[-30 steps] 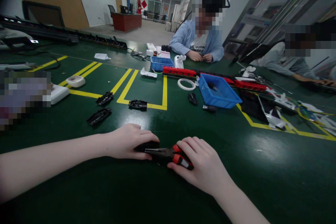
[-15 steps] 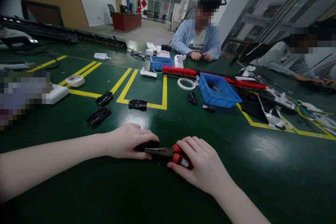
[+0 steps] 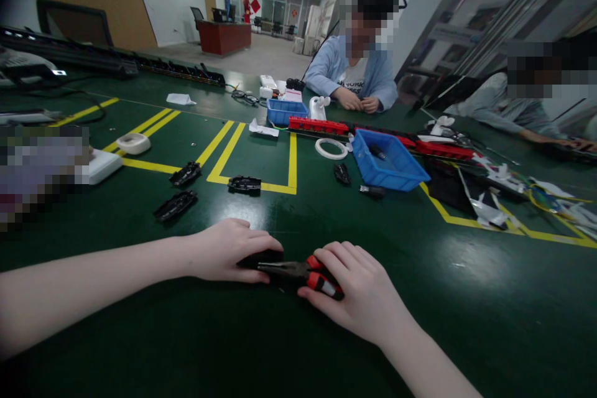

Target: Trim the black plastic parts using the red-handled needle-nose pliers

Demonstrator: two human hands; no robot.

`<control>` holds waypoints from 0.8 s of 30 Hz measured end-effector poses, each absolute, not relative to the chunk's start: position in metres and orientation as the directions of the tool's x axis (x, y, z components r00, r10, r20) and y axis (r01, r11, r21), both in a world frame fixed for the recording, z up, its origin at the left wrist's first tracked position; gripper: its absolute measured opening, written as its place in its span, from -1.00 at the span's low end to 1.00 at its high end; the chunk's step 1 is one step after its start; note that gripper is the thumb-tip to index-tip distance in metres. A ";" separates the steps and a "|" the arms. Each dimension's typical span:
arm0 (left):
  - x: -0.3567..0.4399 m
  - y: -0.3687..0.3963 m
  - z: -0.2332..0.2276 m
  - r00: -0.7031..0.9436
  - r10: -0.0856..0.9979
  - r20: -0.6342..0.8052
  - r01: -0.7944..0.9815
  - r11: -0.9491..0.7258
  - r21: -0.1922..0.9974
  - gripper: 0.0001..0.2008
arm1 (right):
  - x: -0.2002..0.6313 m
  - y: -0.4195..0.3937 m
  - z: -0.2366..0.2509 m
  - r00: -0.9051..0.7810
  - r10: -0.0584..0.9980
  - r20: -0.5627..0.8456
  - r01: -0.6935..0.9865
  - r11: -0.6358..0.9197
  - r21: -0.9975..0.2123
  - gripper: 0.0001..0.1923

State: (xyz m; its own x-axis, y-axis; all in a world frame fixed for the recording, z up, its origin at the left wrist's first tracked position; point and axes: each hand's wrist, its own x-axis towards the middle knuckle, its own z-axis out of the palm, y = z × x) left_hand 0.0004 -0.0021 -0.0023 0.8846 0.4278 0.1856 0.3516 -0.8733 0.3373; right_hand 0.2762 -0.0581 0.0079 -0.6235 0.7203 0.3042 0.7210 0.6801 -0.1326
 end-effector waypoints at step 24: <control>0.001 -0.002 -0.002 0.883 0.429 0.188 0.352 -0.872 0.339 -0.61 | 0.277 -0.058 0.007 -0.622 0.733 0.276 0.736 0.667 -0.113 -0.65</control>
State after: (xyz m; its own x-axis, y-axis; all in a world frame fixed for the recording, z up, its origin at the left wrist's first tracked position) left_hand 0.0008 -0.0020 -0.0020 0.8834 0.4293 0.1879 0.3518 -0.8724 0.3392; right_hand 0.2769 -0.0576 0.0067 -0.6219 0.7327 0.2763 0.7361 0.6674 -0.1132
